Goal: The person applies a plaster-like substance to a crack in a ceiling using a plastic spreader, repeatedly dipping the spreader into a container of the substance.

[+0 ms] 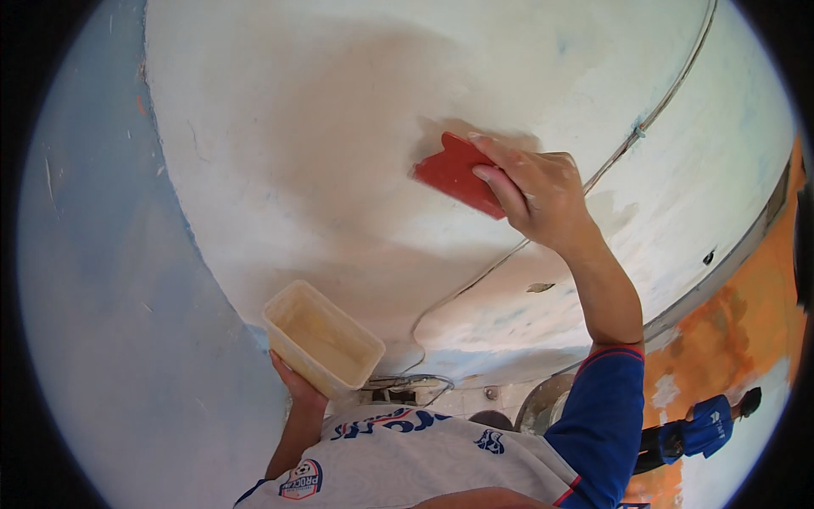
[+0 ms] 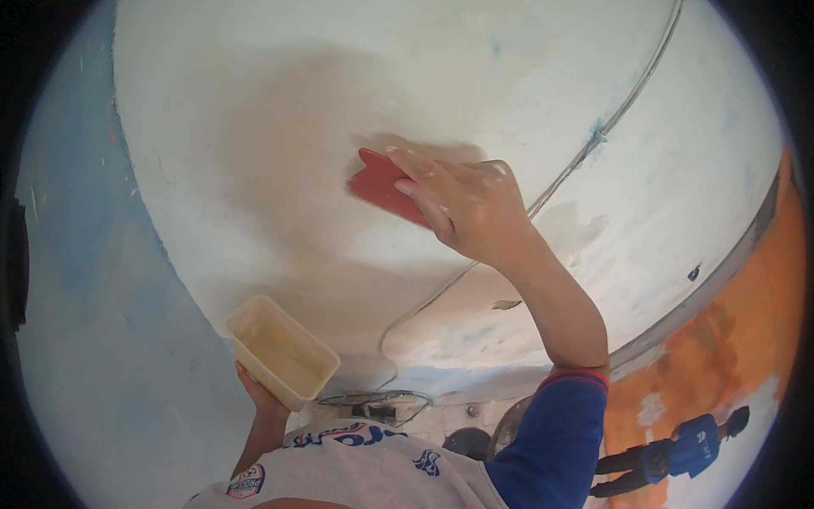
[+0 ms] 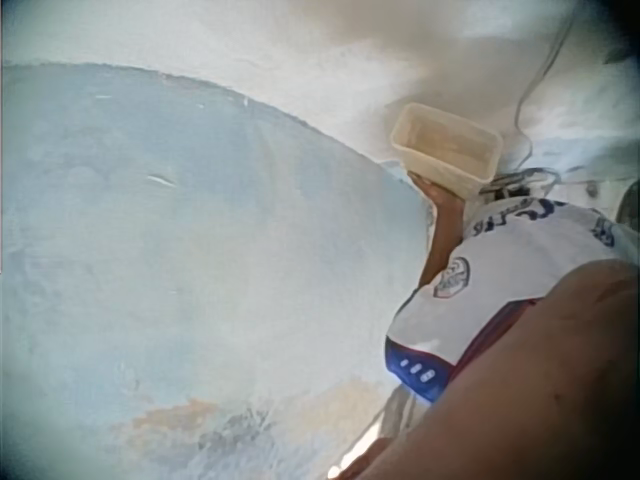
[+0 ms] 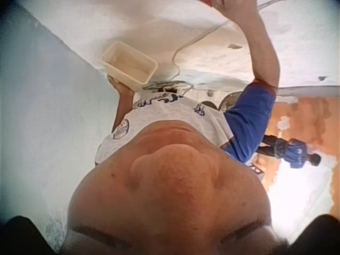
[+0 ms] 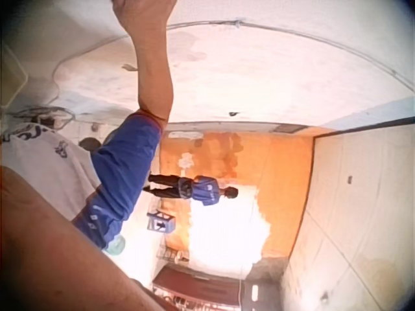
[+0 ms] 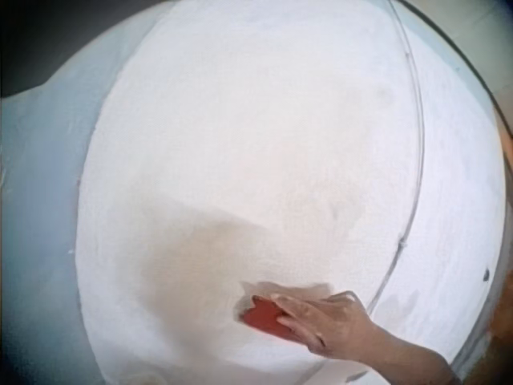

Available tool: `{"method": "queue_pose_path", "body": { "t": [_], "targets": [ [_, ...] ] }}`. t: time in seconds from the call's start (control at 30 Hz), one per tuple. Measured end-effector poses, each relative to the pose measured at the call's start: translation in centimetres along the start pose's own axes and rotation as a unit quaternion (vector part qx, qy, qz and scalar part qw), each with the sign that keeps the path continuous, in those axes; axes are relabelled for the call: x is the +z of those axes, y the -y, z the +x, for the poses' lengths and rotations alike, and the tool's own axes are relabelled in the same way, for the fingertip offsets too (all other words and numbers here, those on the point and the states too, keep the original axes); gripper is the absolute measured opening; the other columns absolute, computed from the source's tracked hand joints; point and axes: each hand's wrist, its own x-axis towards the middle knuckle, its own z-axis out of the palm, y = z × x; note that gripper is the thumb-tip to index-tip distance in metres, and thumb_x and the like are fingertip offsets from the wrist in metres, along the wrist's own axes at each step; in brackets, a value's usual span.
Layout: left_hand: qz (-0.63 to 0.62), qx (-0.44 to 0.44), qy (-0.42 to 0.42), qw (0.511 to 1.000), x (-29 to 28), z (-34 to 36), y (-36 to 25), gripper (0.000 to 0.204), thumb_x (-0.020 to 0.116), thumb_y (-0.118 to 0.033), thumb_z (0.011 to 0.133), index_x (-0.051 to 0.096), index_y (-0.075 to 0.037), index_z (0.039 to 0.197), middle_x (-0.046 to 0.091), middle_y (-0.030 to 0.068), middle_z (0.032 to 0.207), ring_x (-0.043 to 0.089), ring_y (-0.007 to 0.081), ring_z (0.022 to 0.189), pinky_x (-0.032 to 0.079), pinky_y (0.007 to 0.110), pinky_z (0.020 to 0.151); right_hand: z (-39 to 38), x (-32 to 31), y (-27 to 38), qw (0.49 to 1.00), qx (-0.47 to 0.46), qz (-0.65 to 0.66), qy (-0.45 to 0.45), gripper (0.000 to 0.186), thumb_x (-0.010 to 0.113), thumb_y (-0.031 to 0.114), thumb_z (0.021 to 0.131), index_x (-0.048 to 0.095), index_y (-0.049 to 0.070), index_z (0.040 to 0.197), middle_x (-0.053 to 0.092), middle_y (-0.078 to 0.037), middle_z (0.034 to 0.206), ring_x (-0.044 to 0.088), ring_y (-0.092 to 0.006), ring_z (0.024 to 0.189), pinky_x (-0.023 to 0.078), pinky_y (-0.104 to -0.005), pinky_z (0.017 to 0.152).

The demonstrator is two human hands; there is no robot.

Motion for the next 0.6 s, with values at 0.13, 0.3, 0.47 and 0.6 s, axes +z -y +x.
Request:
{"method": "queue_pose_path", "body": {
  "t": [0.13, 0.3, 0.47, 0.6],
  "targets": [
    [0.0, 0.005, -0.009, 1.0, 0.1, -0.2, -0.2, 0.078, 0.031, -0.075, 0.101, 0.039, -0.021, 0.157, 0.047, 0.0045, 0.156, 0.047, 0.0288, 0.141, 0.042, 0.046, 0.116, 1.2, -4.7, -5.2, 0.924, 0.312, -0.061, -0.214, 0.023, 0.071, 0.02, 0.099, 0.071, 0.007, 0.118, 0.077, -0.008, 0.089, 0.071, -0.0182, 0.069, 0.055, -0.0317, 0.058],
    [0.017, 0.02, -0.023, 0.999, -0.8, -0.5, -0.7, 0.078, 0.031, -0.075, 0.101, 0.039, -0.021, 0.157, 0.047, 0.0046, 0.157, 0.047, 0.0288, 0.141, 0.042, 0.046, 0.116, -1.3, -3.4, -2.8, 0.88, 0.318, 0.04, -0.352, 0.031, 0.066, 0.017, 0.103, 0.062, -0.003, 0.126, 0.076, -0.011, 0.1, 0.069, -0.0123, 0.082, 0.056, -0.0274, 0.068],
    [0.007, 0.015, -0.016, 1.0, -0.3, -0.3, -0.6, 0.078, 0.03, -0.074, 0.101, 0.038, -0.021, 0.157, 0.046, 0.0046, 0.157, 0.047, 0.0291, 0.142, 0.043, 0.046, 0.115, -8.8, 2.6, 1.1, 0.986, 0.164, -0.006, -0.016, 0.019, 0.071, 0.013, 0.098, 0.071, 0.002, 0.113, 0.075, -0.013, 0.084, 0.072, -0.0175, 0.069, 0.056, -0.0312, 0.062],
    [0.025, 0.012, 0.014, 1.0, 0.1, -0.8, -0.9, 0.077, 0.03, -0.074, 0.101, 0.038, -0.022, 0.157, 0.046, 0.0047, 0.157, 0.046, 0.0293, 0.142, 0.042, 0.046, 0.116, -6.5, -2.7, -3.7, 0.845, 0.356, 0.07, -0.392, 0.033, 0.066, 0.018, 0.104, 0.054, 0.0, 0.129, 0.075, -0.012, 0.091, 0.065, -0.0113, 0.067, 0.049, -0.0239, 0.057]
  ]
}}
